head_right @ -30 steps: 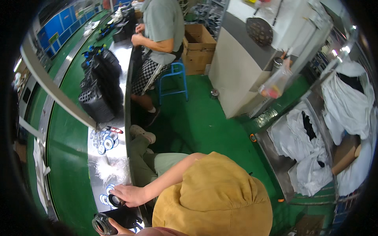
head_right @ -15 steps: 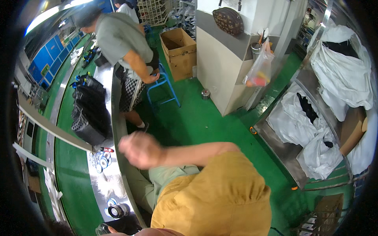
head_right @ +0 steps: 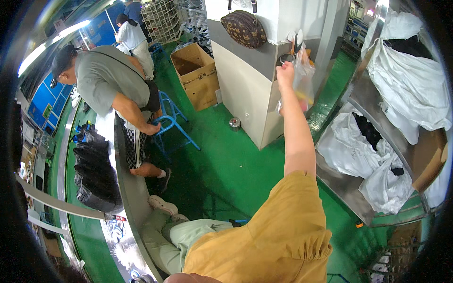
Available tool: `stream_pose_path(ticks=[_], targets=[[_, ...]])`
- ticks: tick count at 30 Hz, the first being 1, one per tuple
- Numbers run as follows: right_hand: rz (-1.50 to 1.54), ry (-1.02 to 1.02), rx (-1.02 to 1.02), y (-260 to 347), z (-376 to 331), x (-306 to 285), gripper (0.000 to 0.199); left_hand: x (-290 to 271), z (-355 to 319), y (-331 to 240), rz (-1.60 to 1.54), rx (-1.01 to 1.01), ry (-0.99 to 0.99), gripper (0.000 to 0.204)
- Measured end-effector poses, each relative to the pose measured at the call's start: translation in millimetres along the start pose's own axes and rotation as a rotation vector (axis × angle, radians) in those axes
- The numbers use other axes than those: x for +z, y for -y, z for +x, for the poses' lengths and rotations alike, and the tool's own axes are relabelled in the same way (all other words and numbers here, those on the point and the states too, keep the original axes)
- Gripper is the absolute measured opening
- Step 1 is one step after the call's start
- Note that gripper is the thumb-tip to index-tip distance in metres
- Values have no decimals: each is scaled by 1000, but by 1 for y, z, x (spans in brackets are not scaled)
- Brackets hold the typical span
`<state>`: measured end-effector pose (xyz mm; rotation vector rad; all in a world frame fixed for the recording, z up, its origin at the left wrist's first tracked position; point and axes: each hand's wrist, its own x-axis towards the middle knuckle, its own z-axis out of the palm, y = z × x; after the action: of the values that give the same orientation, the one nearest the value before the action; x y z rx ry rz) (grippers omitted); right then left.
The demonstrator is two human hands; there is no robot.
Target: The person attaches small circular tags to the tongue of black and blue sneakers on a factory assembly line. They handle each shoe one at a time, affixing tags and moving completed pairs along the conveyor. The person also briefly opens a thermos and pours a drink into a cup.
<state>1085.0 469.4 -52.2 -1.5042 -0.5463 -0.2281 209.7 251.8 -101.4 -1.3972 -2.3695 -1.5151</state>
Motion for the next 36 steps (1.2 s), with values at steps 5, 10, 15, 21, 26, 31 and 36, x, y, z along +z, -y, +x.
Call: stream_pose_path(ticks=[5,10,15,21,26,31,36], targets=[[-258,-19,154,-12,8,1,44,8,7,5,68,-40,26,72],[-466,-65,42,-51,33,-23,68,22,16,3,95,-53,62,72],[-330,106,-139,-41,40,-14,96,27,19,4,116,-68,73,71],[-488,22,-17,-24,42,-7,101,29,23,6,112,-67,70,70],[-756,-114,15,11,15,-5,93,26,25,9,110,-69,72,69],[-197,248,-26,0,33,-38,69,26,28,12,104,-65,85,68],[351,245,199,1,19,-43,48,24,28,14,99,-58,83,67]])
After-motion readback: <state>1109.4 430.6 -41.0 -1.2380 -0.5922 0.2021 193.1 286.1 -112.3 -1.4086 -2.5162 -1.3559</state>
